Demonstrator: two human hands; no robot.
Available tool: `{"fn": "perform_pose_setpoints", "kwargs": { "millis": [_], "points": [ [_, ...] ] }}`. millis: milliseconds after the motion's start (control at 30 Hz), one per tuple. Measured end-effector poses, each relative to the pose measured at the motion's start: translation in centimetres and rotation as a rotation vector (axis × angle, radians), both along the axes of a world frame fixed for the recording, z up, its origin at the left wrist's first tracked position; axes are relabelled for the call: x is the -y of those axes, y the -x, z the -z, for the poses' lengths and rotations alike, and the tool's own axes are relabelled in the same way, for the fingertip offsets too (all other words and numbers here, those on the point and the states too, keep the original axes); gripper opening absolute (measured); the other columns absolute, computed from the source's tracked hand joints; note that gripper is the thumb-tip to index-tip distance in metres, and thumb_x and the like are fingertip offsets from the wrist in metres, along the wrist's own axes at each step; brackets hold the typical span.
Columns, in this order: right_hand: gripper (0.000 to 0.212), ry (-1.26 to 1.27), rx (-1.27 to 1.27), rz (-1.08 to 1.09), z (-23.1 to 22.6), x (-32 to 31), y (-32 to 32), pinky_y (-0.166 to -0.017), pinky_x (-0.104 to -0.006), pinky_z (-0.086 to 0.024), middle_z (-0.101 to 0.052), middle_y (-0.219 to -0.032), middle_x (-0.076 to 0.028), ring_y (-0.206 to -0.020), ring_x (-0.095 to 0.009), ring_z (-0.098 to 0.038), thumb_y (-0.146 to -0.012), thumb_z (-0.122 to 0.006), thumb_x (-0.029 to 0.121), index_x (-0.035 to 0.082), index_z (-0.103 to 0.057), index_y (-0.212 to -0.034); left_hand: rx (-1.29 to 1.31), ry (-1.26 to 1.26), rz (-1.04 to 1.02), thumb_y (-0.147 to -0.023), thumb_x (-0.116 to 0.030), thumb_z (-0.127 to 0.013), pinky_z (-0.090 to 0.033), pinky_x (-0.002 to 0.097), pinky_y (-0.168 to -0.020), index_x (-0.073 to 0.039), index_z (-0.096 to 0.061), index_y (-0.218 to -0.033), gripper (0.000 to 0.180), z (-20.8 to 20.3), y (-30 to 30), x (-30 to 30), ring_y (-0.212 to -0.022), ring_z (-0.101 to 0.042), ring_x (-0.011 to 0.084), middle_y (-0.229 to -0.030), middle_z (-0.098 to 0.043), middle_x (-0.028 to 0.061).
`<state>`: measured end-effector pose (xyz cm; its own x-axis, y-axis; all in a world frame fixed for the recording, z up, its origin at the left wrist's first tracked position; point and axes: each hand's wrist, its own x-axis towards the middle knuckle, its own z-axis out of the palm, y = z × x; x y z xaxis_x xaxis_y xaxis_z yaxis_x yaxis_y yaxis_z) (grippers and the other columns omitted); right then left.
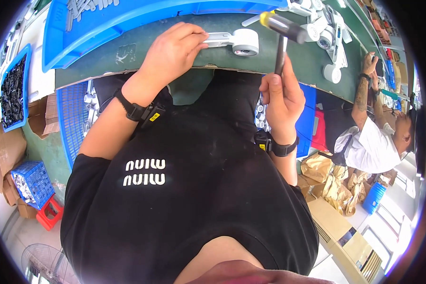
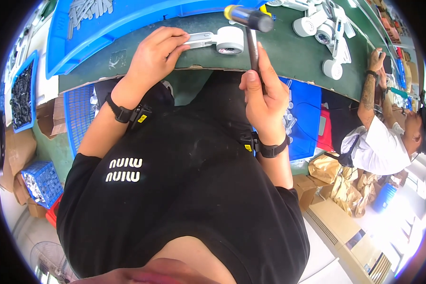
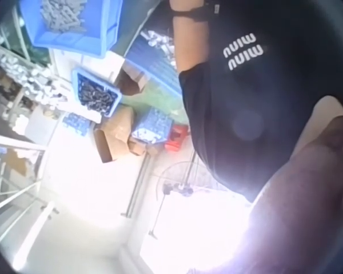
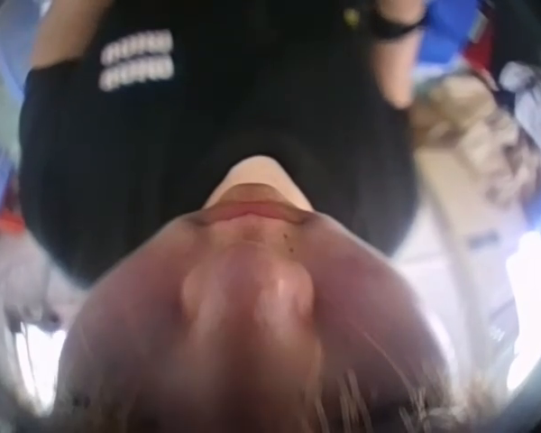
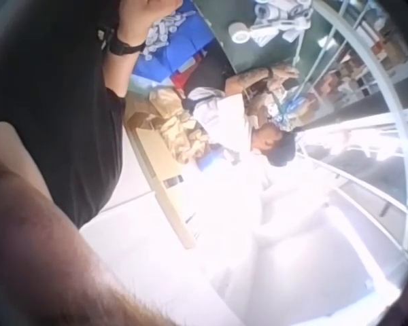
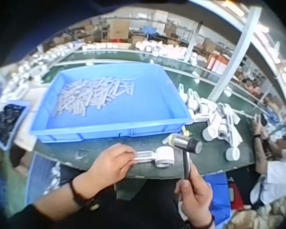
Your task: Assembling plastic parts by hammering in metal pins at a factory workbench.
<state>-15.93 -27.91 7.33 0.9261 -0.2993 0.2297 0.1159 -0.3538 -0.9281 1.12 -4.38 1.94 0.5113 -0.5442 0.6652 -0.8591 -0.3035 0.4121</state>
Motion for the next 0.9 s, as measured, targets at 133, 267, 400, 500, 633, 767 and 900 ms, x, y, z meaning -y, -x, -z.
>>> {"fn": "perform_pose_setpoints", "kwargs": {
  "millis": [133, 267, 400, 500, 633, 767, 900],
  "points": [
    [0.046, 0.415, -0.101, 0.015, 1.8, 0.2, -0.5, -0.063, -0.0255, -0.048, -0.062, -0.073, -0.003, -0.062, -0.009, -0.053, -0.108, -0.065, 0.008, 0.004, -0.061, -0.153, 0.042, 0.042, 0.004, -0.085, 0.001, -0.083, -0.060, 0.0385, -0.076, 0.000, -0.077, -0.105, 0.022, 0.2, 0.1, 0.6, -0.093, -0.072, 0.0310, -0.105, -0.073, 0.0103],
    [0.044, 0.348, -0.169, 0.017, -0.1, -0.4, -0.3, -0.063, -0.0257, -0.048, -0.060, -0.073, -0.004, -0.063, -0.009, -0.053, -0.107, -0.064, 0.005, 0.004, -0.063, -0.151, 0.034, 0.061, 0.011, -0.083, 0.005, -0.082, -0.059, 0.0381, -0.073, 0.000, -0.076, -0.104, 0.022, 0.6, 0.0, 0.4, -0.089, -0.071, 0.0306, -0.101, -0.071, 0.0099],
    [0.048, 0.188, 0.073, 0.157, 0.9, -1.7, -0.4, -0.061, -0.0269, -0.047, -0.061, -0.073, -0.004, -0.063, -0.009, -0.053, -0.106, -0.065, 0.006, 0.007, -0.061, -0.154, 0.051, 0.069, 0.011, -0.082, 0.006, -0.082, -0.059, 0.0382, -0.072, 0.000, -0.075, -0.103, 0.023, 0.8, -0.1, 0.4, -0.088, -0.070, 0.0300, -0.101, -0.071, 0.0098],
    [0.050, 0.564, -0.229, -0.060, -0.1, -0.9, -1.2, -0.062, -0.0257, -0.049, -0.064, -0.076, 0.000, -0.064, -0.007, -0.055, -0.107, -0.064, 0.007, 0.005, -0.057, -0.157, 0.043, 0.072, 0.010, -0.081, 0.005, -0.082, -0.059, 0.0381, -0.073, 0.001, -0.075, -0.103, 0.023, 0.8, 0.0, 0.4, -0.088, -0.070, 0.0302, -0.101, -0.070, 0.0101],
    [0.047, 0.193, -0.012, 0.118, 0.2, -1.6, -0.7, -0.065, -0.0282, -0.051, -0.060, -0.071, -0.014, -0.063, -0.011, -0.055, -0.107, -0.066, 0.007, 0.008, -0.061, -0.153, 0.063, 0.065, -0.003, -0.082, 0.005, -0.082, -0.059, 0.0381, -0.073, 0.001, -0.074, -0.102, 0.022, 1.0, -0.1, 0.6, -0.089, -0.070, 0.0301, -0.100, -0.070, 0.0099],
    [0.046, 0.434, -0.255, -0.010, 0.6, -1.0, -1.2, -0.064, -0.0266, -0.049, -0.058, -0.069, -0.011, -0.063, -0.011, -0.054, -0.106, -0.067, 0.007, 0.011, -0.064, -0.151, 0.027, 0.103, 0.006, -0.084, 0.003, -0.083, -0.059, 0.0381, -0.074, 0.000, -0.075, -0.101, 0.019, 1.2, 0.0, 0.5, -0.089, -0.070, 0.0303, -0.101, -0.071, 0.0100],
    [0.048, 0.434, -0.118, 0.026, -0.9, -0.8, -0.9, -0.062, -0.0262, -0.048, -0.060, -0.069, -0.006, -0.062, -0.010, -0.052, -0.105, -0.067, 0.006, 0.009, -0.063, -0.153, -0.087, 0.155, 0.048, -0.087, -0.002, -0.085, -0.059, 0.0362, -0.075, -0.001, -0.078, -0.106, 0.021, 1.5, -0.5, 0.2, -0.090, -0.071, 0.0295, -0.101, -0.073, 0.0105]
  ]
}}
